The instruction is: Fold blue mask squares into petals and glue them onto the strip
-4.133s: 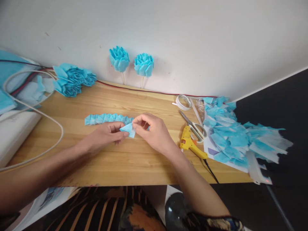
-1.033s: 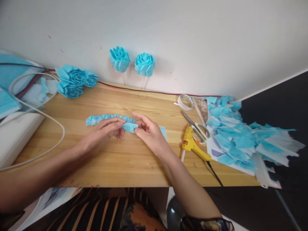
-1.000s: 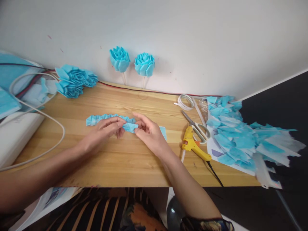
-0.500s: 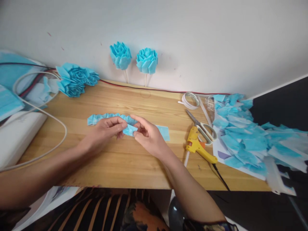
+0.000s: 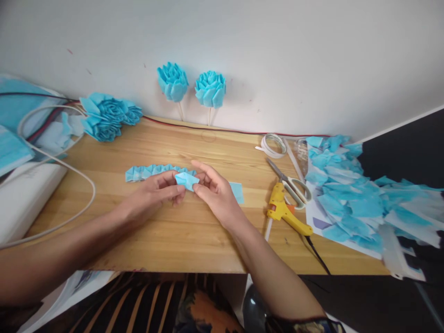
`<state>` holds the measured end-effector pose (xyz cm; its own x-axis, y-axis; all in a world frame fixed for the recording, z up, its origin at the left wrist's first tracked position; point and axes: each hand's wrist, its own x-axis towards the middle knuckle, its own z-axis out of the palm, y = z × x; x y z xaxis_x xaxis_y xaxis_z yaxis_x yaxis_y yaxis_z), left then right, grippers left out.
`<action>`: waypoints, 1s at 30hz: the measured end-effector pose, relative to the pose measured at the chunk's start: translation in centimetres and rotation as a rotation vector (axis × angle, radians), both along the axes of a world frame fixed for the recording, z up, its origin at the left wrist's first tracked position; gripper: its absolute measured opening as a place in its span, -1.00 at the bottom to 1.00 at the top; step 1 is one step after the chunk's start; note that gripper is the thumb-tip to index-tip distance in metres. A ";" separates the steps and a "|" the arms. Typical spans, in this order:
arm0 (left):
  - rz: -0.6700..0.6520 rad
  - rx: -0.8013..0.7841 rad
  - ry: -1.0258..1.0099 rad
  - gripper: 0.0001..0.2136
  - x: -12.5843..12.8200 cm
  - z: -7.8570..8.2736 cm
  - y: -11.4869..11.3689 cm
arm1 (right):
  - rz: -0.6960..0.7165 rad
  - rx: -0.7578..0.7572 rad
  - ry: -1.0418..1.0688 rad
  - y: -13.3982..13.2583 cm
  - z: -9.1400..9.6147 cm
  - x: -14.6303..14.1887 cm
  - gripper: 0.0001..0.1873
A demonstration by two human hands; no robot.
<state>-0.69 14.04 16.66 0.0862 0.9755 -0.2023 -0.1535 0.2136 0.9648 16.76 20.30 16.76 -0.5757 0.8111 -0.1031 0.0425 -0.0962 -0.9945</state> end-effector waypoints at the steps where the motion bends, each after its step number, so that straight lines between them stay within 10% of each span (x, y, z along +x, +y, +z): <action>1: 0.004 0.001 -0.002 -0.79 0.0 0.0 0.0 | 0.004 -0.003 0.001 0.0 0.0 0.0 -0.43; 30: -0.081 0.050 0.207 -0.72 0.0 1.0 0.1 | -0.022 0.163 -0.004 0.4 0.4 0.7 -0.45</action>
